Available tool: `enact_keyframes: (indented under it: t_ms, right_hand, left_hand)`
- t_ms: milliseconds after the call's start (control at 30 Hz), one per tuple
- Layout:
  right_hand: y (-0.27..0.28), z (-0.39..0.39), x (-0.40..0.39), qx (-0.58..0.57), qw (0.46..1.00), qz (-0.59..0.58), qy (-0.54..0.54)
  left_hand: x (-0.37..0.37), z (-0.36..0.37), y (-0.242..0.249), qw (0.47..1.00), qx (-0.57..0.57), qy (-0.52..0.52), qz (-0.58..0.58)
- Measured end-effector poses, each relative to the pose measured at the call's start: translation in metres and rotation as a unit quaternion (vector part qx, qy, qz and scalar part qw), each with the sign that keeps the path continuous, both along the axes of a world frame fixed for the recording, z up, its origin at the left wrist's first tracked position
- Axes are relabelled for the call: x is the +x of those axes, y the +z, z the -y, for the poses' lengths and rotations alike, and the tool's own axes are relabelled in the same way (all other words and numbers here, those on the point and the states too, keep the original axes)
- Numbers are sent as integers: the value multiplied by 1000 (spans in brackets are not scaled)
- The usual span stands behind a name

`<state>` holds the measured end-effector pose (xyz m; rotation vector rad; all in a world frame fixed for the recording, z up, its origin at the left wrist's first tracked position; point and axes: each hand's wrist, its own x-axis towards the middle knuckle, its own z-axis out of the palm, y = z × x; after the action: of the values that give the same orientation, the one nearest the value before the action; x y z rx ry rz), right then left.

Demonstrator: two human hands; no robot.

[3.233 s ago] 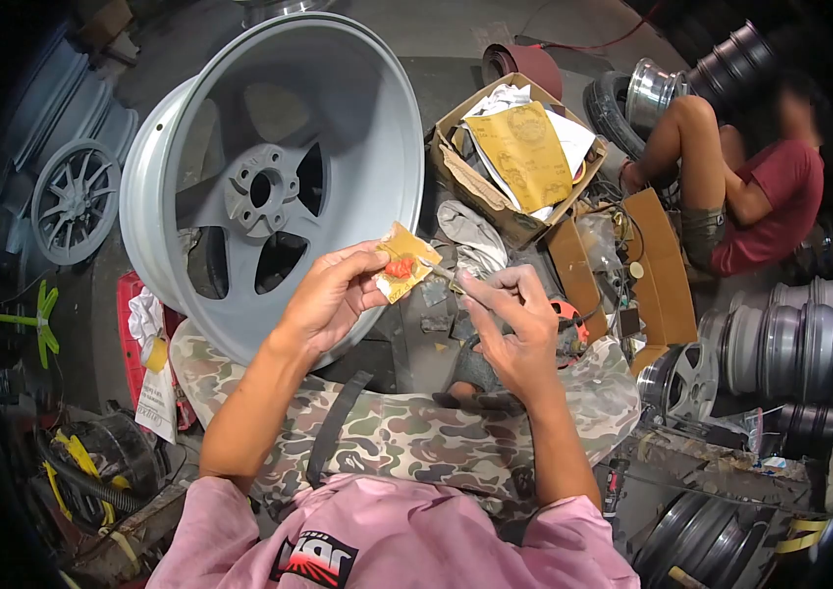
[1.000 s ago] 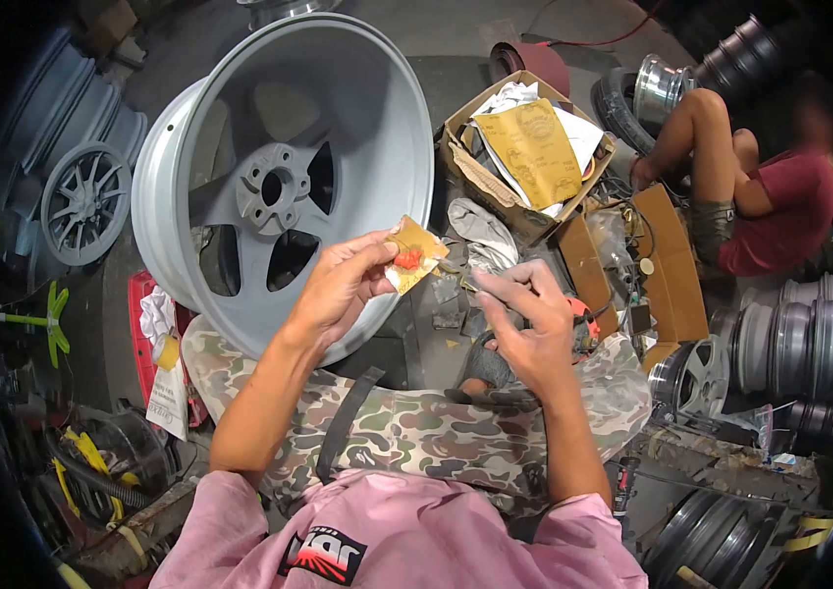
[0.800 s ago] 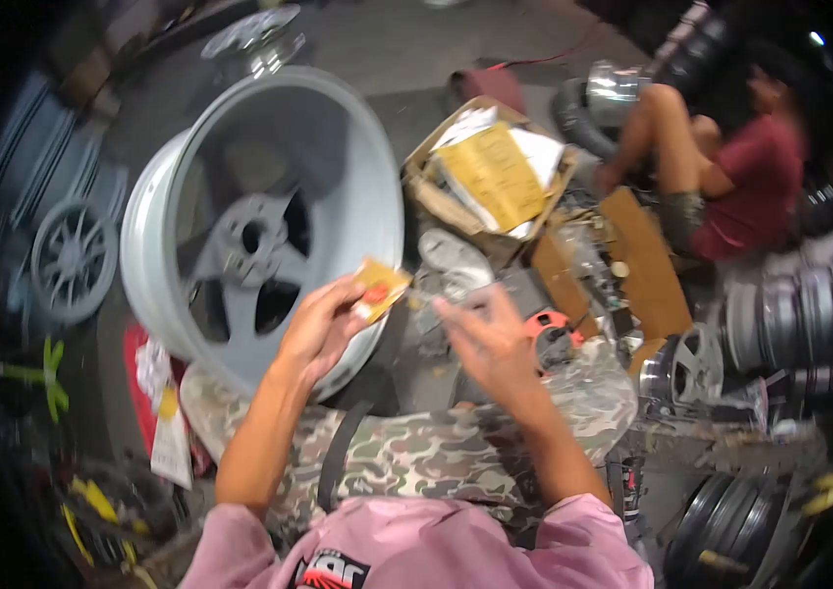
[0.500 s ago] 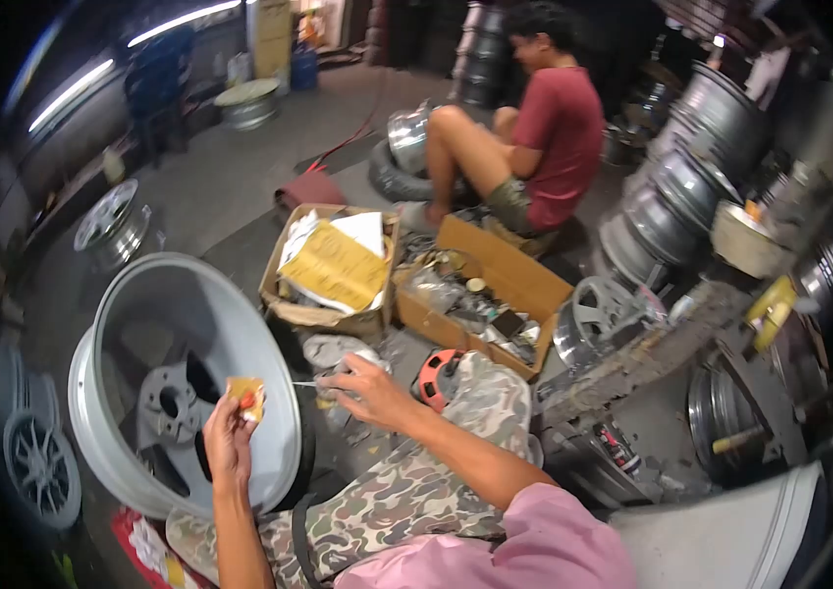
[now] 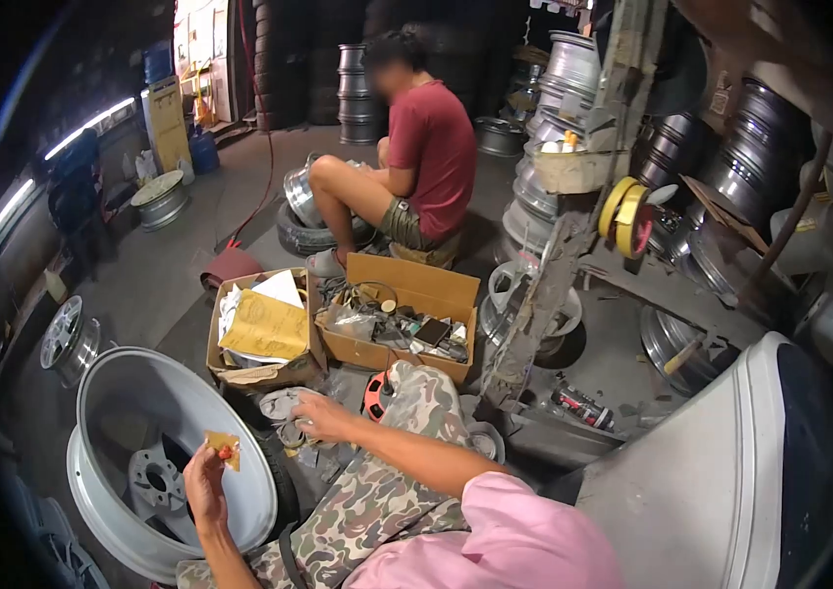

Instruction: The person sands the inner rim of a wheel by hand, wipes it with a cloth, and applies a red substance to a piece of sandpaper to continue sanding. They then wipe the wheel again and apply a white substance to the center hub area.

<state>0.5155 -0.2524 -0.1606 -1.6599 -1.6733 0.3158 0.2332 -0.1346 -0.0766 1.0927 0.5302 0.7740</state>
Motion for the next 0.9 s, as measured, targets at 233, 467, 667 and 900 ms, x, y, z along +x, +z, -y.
enact_keyframes:
  t_ms: [233, 467, 667, 900]
  right_hand:
    - [11, -1, -3, 40, 999, 11, 1]
    - [109, -11, 18, 44, 996, 76, -18]
    - [158, -33, 27, 34, 996, 87, 9]
    - [129, -34, -13, 16, 999, -11, 42]
  left_hand:
    - [-3, 2, 18, 998, -53, -29, -21]
    - [11, -13, 85, 999, 1, 11, -38]
    - [10, -5, 40, 993, -85, 81, -2]
    - [2, -1, 39, 984, -116, 134, 7]
